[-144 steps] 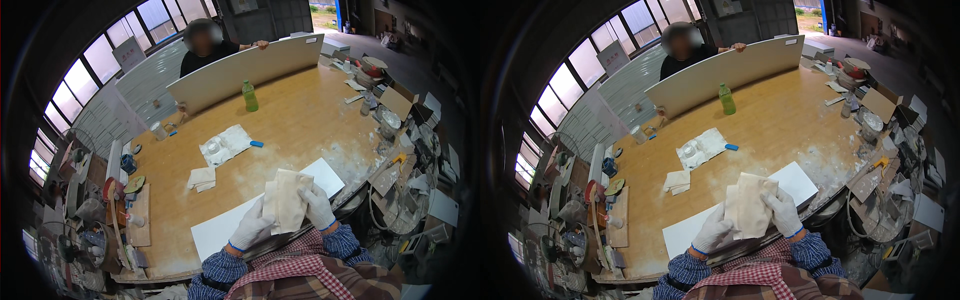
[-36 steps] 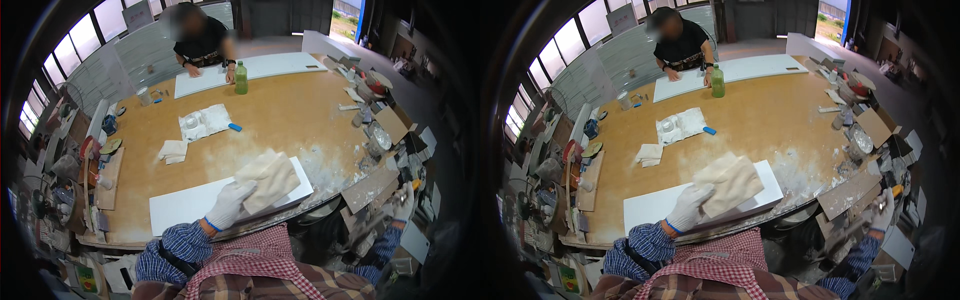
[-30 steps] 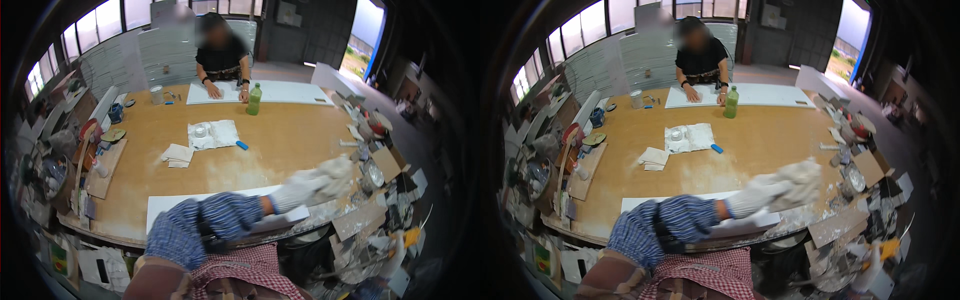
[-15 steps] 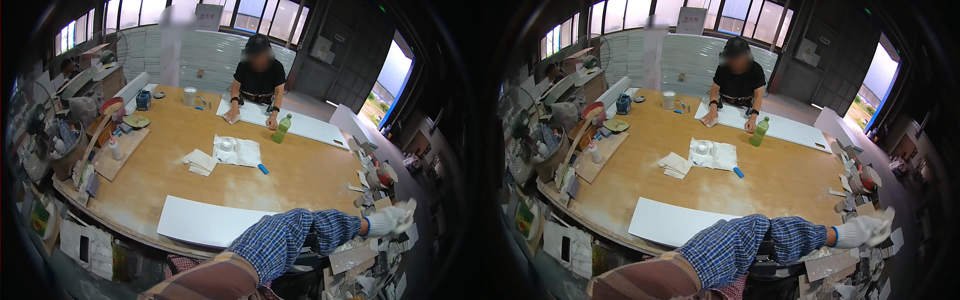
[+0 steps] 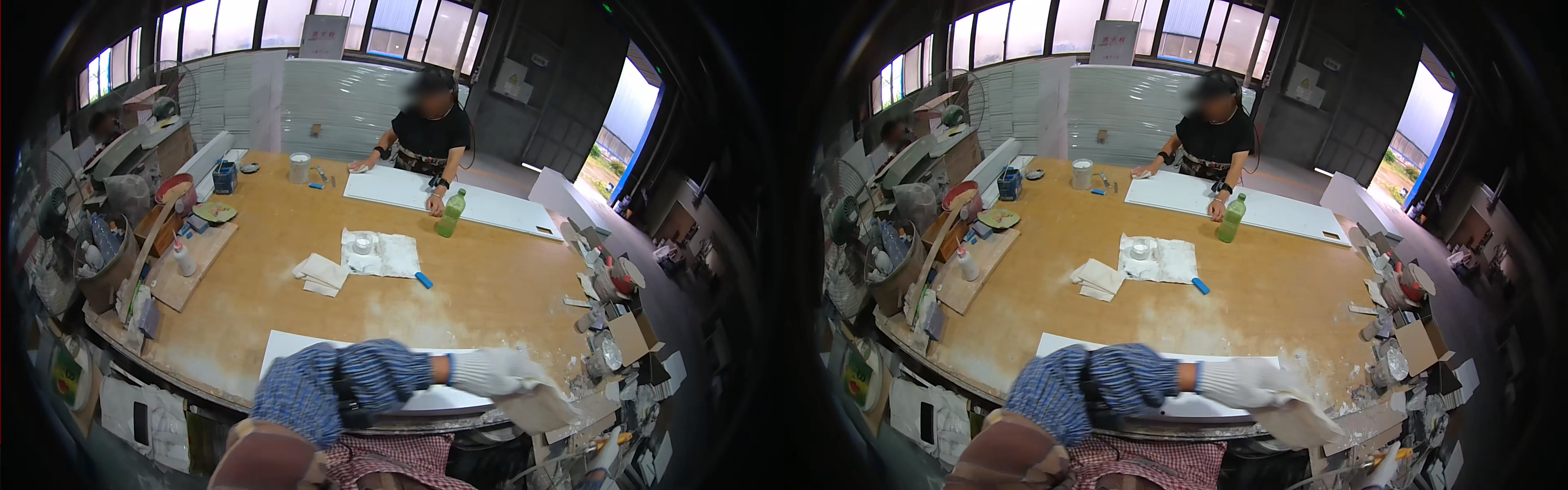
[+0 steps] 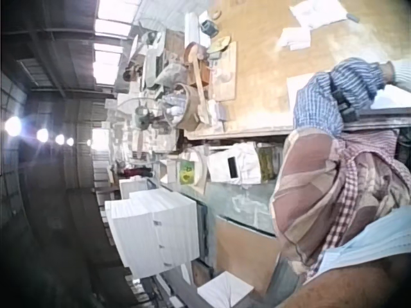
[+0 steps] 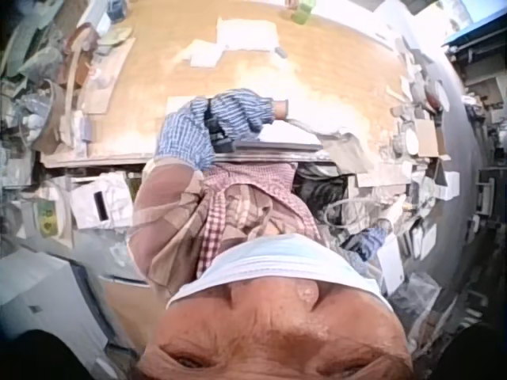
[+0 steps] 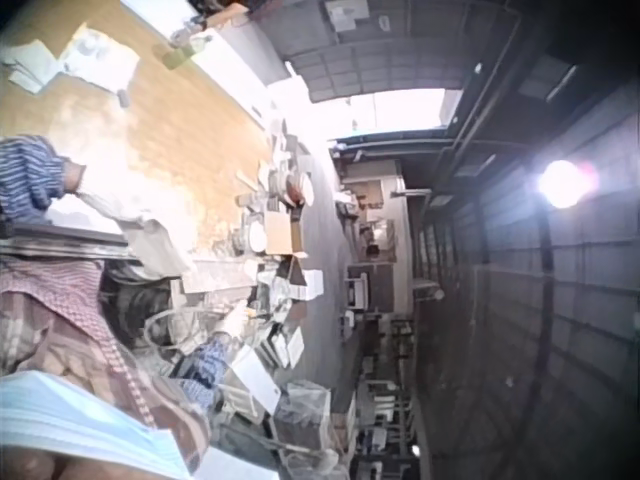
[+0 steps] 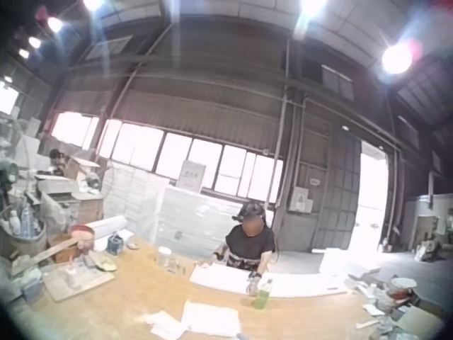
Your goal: Cleaning and stacking white furniture panels at a workshop table.
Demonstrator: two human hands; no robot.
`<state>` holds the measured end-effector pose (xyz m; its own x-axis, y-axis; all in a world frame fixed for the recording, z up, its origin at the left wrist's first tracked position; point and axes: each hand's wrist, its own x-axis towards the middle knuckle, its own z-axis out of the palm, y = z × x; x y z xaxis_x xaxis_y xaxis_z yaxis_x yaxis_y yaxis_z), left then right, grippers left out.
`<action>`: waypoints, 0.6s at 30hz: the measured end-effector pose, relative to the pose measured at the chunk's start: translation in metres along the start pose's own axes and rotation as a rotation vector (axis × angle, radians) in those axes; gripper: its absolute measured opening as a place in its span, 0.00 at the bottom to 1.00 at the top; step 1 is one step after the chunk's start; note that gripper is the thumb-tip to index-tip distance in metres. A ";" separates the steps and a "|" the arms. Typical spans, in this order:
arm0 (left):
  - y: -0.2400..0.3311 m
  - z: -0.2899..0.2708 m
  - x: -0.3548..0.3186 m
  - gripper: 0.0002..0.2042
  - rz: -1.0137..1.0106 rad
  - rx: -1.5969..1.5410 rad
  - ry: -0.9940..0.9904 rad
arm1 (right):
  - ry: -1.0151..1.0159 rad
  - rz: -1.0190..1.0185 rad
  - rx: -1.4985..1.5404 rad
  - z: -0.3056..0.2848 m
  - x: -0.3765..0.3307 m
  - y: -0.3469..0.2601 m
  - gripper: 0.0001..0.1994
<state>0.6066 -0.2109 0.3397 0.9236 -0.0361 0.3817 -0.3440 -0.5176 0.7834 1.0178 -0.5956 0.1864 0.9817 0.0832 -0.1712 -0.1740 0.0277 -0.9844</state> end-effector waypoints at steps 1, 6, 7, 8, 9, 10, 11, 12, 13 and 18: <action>0.009 -0.011 -0.024 0.16 -0.150 -0.041 0.015 | 0.048 0.044 -0.019 0.011 0.022 -0.003 0.21; 0.025 -0.036 -0.150 0.18 -0.576 0.093 0.282 | 0.183 0.040 -0.250 0.018 0.134 0.049 0.19; 0.034 -0.038 -0.162 0.18 -0.610 0.000 0.377 | 0.176 -0.044 -0.631 0.003 0.146 0.074 0.19; 0.040 -0.036 -0.188 0.18 -0.667 -0.101 0.512 | 0.125 -0.137 -1.036 0.014 0.157 0.087 0.18; 0.037 -0.026 -0.216 0.17 -0.678 -0.176 0.681 | 0.060 -0.231 -1.432 0.021 0.162 0.094 0.19; 0.031 -0.014 -0.238 0.17 -0.708 -0.236 0.845 | 0.033 -0.221 -1.434 0.031 0.159 0.110 0.19; 0.037 0.000 -0.262 0.17 -0.734 -0.217 0.858 | -0.234 -0.431 -1.825 0.048 0.148 0.126 0.17; 0.041 0.011 -0.284 0.18 -0.731 -0.318 1.051 | -0.515 -0.667 -2.187 0.059 0.139 0.135 0.15; 0.032 0.009 -0.297 0.18 -0.677 -0.467 1.209 | -0.291 -0.468 -2.036 0.035 0.149 0.123 0.16; 0.074 0.018 -0.286 0.21 -0.444 -0.616 1.477 | -0.202 -0.237 -1.646 0.089 0.076 0.072 0.20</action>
<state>0.3199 -0.2542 0.2793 0.1391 0.9865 -0.0861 -0.4580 0.1412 0.8776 1.0730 -0.4981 0.1067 0.9249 0.3522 -0.1432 0.3559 -0.9345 0.0007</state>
